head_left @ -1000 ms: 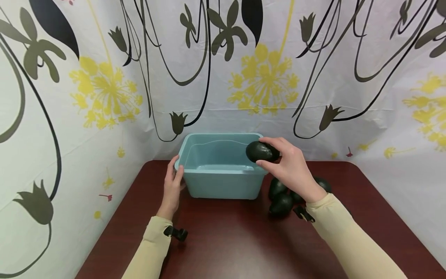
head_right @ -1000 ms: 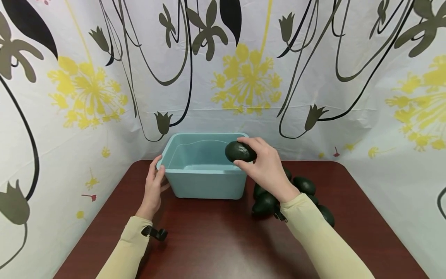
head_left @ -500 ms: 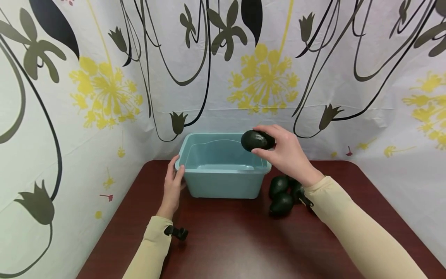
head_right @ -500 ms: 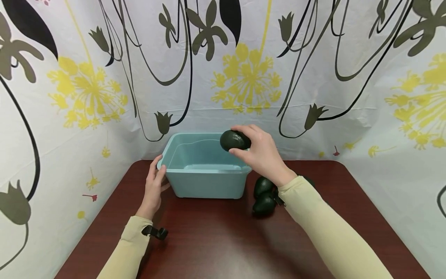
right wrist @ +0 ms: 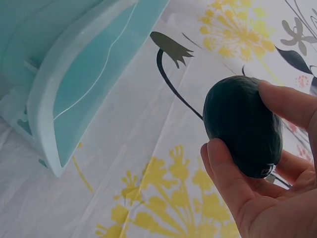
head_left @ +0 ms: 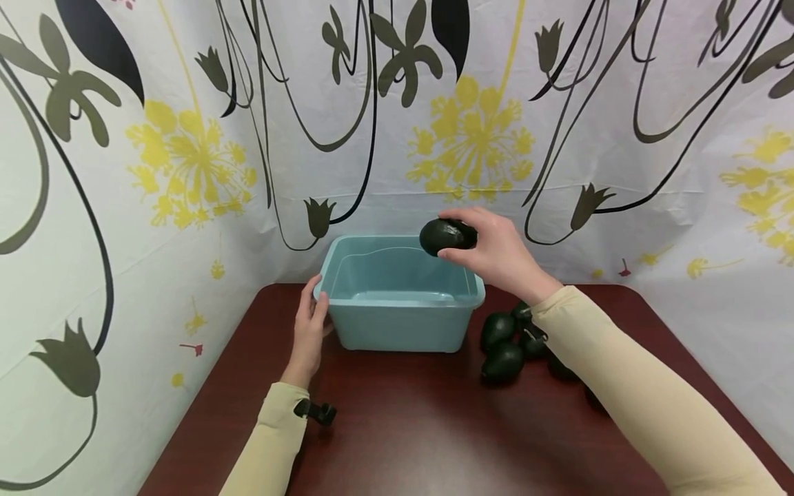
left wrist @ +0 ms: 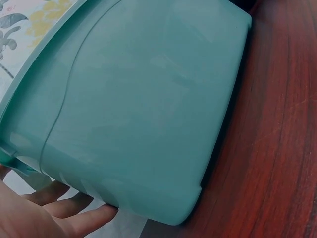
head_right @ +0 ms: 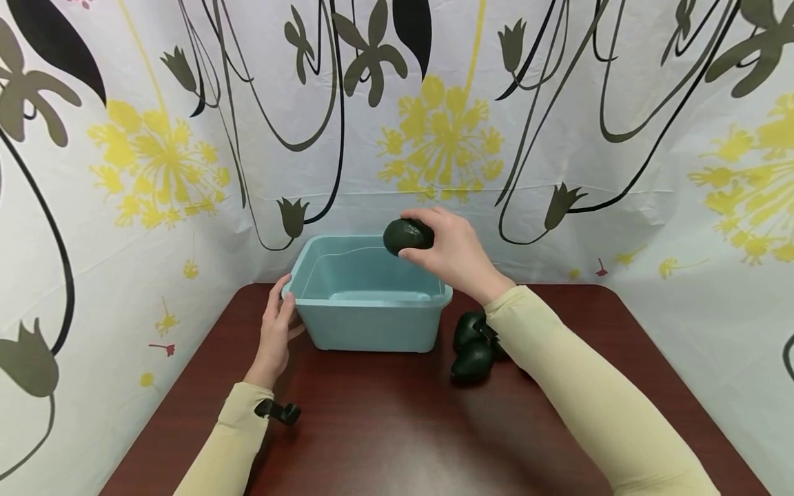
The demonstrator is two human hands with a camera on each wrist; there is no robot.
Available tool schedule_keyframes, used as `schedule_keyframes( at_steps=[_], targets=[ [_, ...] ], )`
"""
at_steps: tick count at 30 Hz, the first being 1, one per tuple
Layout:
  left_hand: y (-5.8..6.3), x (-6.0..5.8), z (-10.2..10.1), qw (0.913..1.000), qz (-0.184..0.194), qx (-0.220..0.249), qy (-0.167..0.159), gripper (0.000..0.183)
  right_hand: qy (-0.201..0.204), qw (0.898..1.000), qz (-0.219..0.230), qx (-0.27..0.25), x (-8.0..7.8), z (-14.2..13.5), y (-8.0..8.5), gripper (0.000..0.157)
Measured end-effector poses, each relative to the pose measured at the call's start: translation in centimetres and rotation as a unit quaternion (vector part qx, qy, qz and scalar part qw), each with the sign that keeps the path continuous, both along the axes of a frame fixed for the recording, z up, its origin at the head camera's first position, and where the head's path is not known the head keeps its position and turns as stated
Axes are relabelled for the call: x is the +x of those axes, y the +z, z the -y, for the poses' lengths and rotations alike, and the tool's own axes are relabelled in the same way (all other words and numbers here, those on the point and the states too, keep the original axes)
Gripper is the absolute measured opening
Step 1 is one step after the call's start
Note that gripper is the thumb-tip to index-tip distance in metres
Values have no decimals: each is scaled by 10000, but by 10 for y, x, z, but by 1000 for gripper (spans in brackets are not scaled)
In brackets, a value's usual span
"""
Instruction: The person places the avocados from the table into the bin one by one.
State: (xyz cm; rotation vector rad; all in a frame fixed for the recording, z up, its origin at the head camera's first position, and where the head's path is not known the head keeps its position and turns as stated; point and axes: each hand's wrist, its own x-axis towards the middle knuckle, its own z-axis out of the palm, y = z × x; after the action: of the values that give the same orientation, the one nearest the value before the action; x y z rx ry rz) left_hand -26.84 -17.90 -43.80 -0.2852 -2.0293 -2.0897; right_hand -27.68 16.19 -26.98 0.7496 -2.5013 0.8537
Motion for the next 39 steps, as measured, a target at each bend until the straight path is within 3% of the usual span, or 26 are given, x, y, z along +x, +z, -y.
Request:
schedule_keyframes(
  at_steps=[11,22,39],
  targets=[
    [2,0,-3,9998,190,-9,99,60,382,9981,349,325,-25,16,7,58],
    [3,1,-4,9995,289,24,86,61,417,9940,586,822,-47,34,3,59],
    [3,1,-1,9991,399,0,116,60,698,9804,1065,1507,-53,50,-13,55]
  ],
)
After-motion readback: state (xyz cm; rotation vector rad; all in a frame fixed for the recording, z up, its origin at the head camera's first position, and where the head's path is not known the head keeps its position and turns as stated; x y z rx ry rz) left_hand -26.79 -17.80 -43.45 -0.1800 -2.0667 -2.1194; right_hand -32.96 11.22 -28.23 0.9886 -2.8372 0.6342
